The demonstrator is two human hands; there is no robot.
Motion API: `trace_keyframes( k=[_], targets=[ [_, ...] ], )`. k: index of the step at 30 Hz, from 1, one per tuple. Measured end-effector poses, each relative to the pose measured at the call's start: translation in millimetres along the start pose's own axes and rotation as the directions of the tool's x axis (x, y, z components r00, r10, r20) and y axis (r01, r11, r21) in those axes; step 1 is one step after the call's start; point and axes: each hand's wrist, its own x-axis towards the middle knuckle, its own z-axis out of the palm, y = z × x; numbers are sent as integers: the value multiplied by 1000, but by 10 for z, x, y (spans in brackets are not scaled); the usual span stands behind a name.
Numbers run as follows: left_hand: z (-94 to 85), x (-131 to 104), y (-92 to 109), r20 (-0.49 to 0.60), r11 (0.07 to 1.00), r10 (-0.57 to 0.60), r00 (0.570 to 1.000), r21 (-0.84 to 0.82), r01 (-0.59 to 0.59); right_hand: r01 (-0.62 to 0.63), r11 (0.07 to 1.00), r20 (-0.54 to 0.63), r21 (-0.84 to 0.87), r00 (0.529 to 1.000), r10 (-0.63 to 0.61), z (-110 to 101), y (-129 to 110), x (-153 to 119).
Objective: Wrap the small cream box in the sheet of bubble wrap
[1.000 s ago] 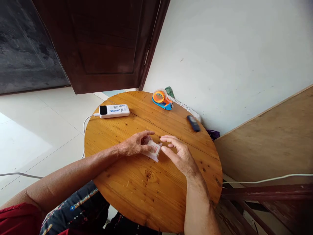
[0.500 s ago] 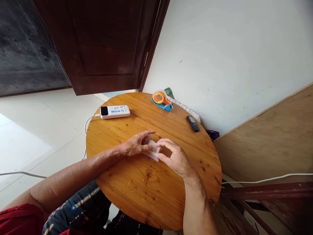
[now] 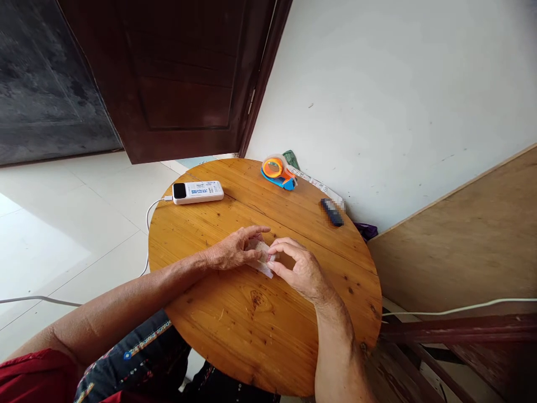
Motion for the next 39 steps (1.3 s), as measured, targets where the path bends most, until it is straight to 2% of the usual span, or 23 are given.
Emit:
trace_keyframes(
  k=[10, 12, 15, 17, 20, 23, 26, 31, 34, 39],
  targets=[
    [-16, 15, -16, 10, 1000, -5, 1000, 30, 5, -2, 997, -38, 74, 999, 4, 37, 58, 24],
    [-28, 7, -6, 7, 1000, -14, 1000, -1, 14, 8, 995, -54, 98, 999, -3, 17, 54, 20],
    [-71, -3, 19, 1, 989, -38, 999, -143, 37, -7, 994, -122, 109, 992, 20, -43, 43, 2],
    [-124, 2, 36, -49, 971, -57, 997, -234, 44, -16, 994, -164, 109, 986, 34, -82, 46, -9],
    [-217, 35, 42, -224, 961, -77, 971, -275, 13, -14, 993, -169, 120, 985, 34, -111, 59, -18],
    [-278, 75, 19, -360, 956, -125, 924, -293, 16, -15, 992, -102, 123, 994, 27, -110, 58, -22],
    [-281, 89, 5, -401, 963, -163, 901, -264, 57, -24, 994, -30, 109, 999, 28, -105, 39, -32],
    [-250, 59, 44, -386, 983, -169, 907, -135, 126, -20, 997, 56, 76, 998, 16, -74, 17, -48],
    [-242, 45, 66, -348, 985, -172, 921, -55, 163, -11, 998, 69, 59, 998, 7, -7, 20, -39],
    [-213, -4, 110, -154, 982, -141, 978, 105, 158, -2, 1000, 30, 17, 1000, 2, 94, 22, -1]
  ],
)
